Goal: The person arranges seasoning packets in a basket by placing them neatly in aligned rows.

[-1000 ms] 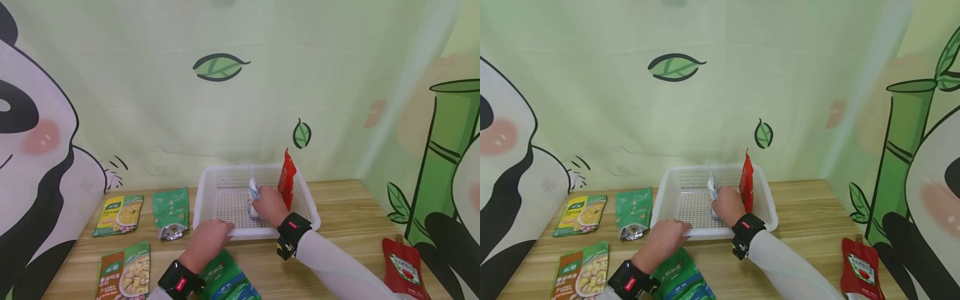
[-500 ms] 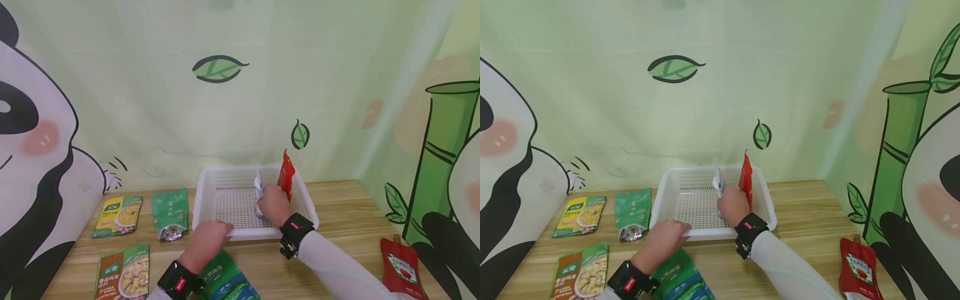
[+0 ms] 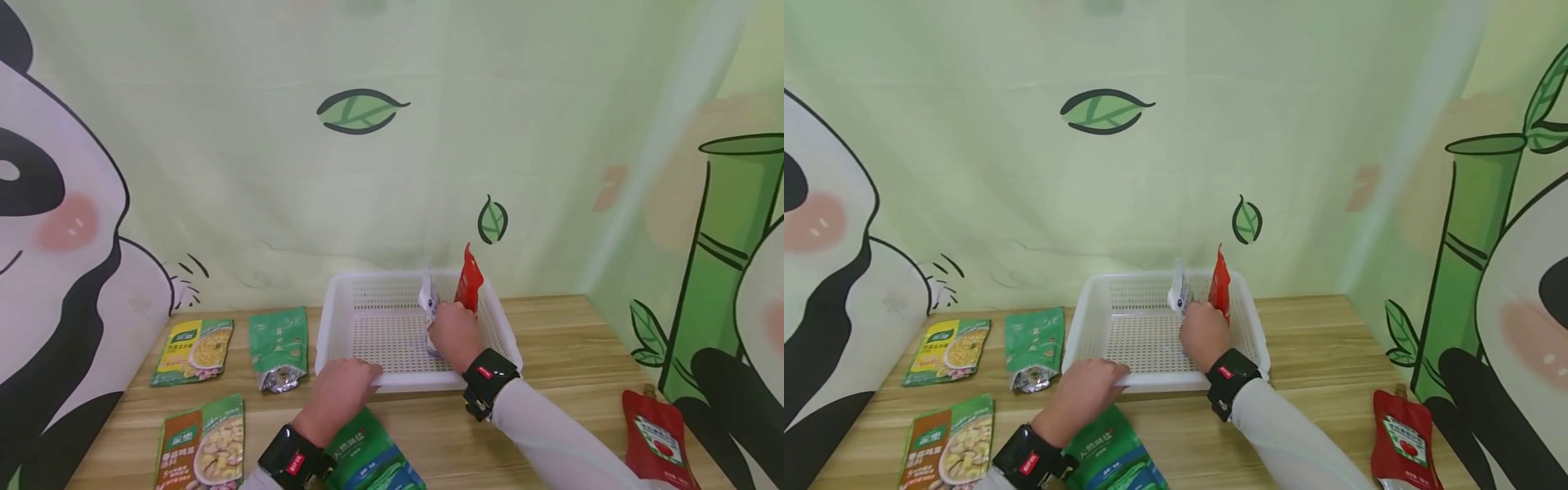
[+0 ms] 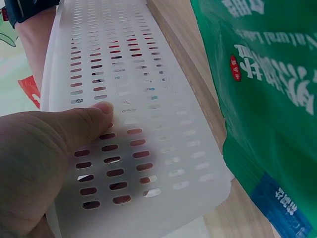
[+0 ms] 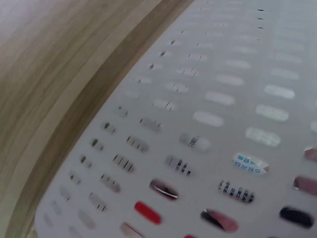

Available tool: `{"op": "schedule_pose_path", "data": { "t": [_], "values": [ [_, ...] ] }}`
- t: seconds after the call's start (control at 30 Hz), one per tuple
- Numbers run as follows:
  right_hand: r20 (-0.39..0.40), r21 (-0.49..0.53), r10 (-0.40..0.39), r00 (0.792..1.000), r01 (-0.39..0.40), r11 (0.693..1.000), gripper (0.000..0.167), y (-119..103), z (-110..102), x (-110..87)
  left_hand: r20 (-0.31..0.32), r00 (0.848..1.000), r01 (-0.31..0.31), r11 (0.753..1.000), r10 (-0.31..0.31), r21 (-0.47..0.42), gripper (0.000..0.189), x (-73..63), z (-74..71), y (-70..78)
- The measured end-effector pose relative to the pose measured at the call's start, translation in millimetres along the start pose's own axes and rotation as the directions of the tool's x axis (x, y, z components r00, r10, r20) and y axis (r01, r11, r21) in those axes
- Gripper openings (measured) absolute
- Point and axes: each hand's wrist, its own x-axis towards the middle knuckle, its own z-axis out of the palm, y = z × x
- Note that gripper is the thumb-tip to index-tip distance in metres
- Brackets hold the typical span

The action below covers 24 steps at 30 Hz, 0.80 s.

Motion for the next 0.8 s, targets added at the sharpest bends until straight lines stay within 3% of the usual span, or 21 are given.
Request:
{"op": "schedule_pose_path", "data": {
  "t": [0.2, 0.47, 0.8],
  "values": [
    [0.028, 0.000, 0.016, 0.999, -0.016, 1.000, 0.020, 4.9, -4.9, -0.7, 0.013, 1.000, 0.008, 1.000, -0.008, -0.010, 0.009, 0.2, -0.7, 0.8],
    [0.010, 0.004, 0.019, 1.000, -0.019, 1.000, 0.017, 12.7, -6.1, -1.7, 0.017, 1.000, 0.010, 1.000, -0.010, -0.002, 0.010, 0.2, -2.5, 2.4],
    [0.023, -0.084, 0.017, 1.000, -0.015, 0.996, 0.020, 15.1, -8.0, -1.8, 0.006, 1.000, 0.010, 1.000, -0.010, 0.009, 0.010, -0.3, -0.1, 1.2]
  ]
}}
